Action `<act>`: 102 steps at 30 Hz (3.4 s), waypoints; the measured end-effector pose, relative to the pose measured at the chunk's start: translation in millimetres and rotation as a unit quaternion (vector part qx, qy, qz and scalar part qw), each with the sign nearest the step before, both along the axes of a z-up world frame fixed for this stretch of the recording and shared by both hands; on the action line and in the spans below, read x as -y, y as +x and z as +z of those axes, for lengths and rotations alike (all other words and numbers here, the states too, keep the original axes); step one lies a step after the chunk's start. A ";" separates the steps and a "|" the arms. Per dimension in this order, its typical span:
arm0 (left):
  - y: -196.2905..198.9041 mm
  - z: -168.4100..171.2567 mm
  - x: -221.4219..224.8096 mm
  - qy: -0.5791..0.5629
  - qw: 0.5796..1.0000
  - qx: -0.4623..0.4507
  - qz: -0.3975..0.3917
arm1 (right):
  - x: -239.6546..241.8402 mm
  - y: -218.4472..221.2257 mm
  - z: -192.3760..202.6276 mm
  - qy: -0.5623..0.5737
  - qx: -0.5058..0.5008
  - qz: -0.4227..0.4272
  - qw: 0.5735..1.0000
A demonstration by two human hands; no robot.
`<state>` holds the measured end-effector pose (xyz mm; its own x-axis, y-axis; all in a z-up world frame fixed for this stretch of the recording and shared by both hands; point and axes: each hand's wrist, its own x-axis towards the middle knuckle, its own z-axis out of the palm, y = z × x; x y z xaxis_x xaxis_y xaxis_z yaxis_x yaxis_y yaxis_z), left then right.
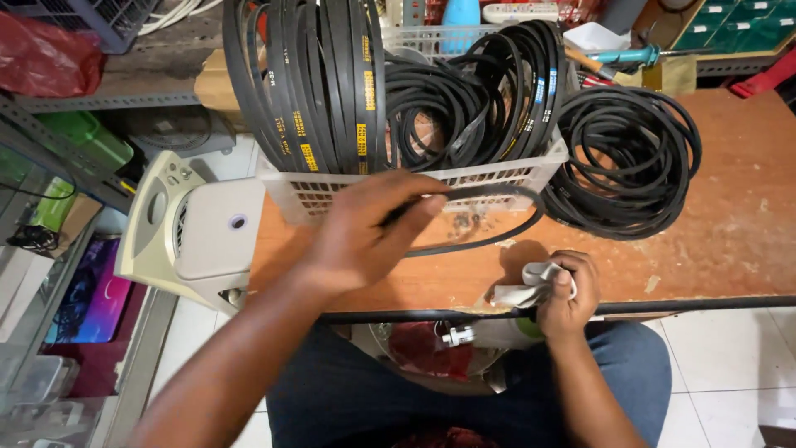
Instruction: Cleaning rubber drive belts using a cloth to remove dust or debris
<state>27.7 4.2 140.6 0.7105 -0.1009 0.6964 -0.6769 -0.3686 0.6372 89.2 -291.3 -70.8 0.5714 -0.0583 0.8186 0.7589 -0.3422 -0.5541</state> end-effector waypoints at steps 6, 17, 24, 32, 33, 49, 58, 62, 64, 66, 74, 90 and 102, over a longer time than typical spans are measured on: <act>29.1 -18.5 12.0 0.287 0.956 -0.060 -0.019 | 1.0 1.9 -10.3 -0.030 0.007 -0.015 0.999; 79.2 -212.1 47.2 0.386 0.896 0.185 0.118 | 2.2 -0.4 -6.2 -0.014 0.025 -0.031 0.999; 78.5 -224.2 46.7 0.362 0.920 0.131 0.071 | -3.8 -4.7 2.0 -0.005 0.024 -0.020 1.000; 85.3 -218.8 38.5 0.346 0.936 0.055 0.014 | 0.9 -7.5 -5.4 0.061 0.004 -0.008 0.998; 82.8 -214.3 39.6 0.345 0.937 0.055 0.011 | 12.7 -2.8 -29.2 0.060 0.004 -0.011 0.998; 72.5 -188.5 36.7 0.434 0.890 0.116 0.082 | 25.5 0.2 85.5 0.466 -0.006 0.011 0.885; 62.9 -170.1 34.5 0.399 0.882 0.217 0.124 | 8.5 12.1 102.4 0.044 -0.009 -0.105 0.994; 50.0 -143.4 39.9 0.376 0.866 0.292 0.151 | -13.1 4.9 102.7 -0.091 0.108 -0.120 0.983; 49.2 -142.9 41.0 0.371 0.867 0.294 0.157 | -18.0 5.1 94.5 -0.124 0.114 -0.091 0.981; 54.7 -155.3 41.8 0.367 0.865 0.299 0.164 | -29.5 4.5 94.0 -0.155 0.123 -0.063 0.978; 70.7 -189.9 32.2 0.310 0.856 0.347 0.227 | -50.9 -11.5 102.9 -0.366 -0.015 0.059 0.928; 57.9 -161.2 43.2 0.266 0.825 0.427 0.259 | -39.9 4.8 75.9 -0.310 0.095 -0.013 0.946; 61.7 -147.3 36.5 0.257 0.813 0.420 0.311 | 2.1 54.1 18.8 -0.218 0.106 -0.137 0.960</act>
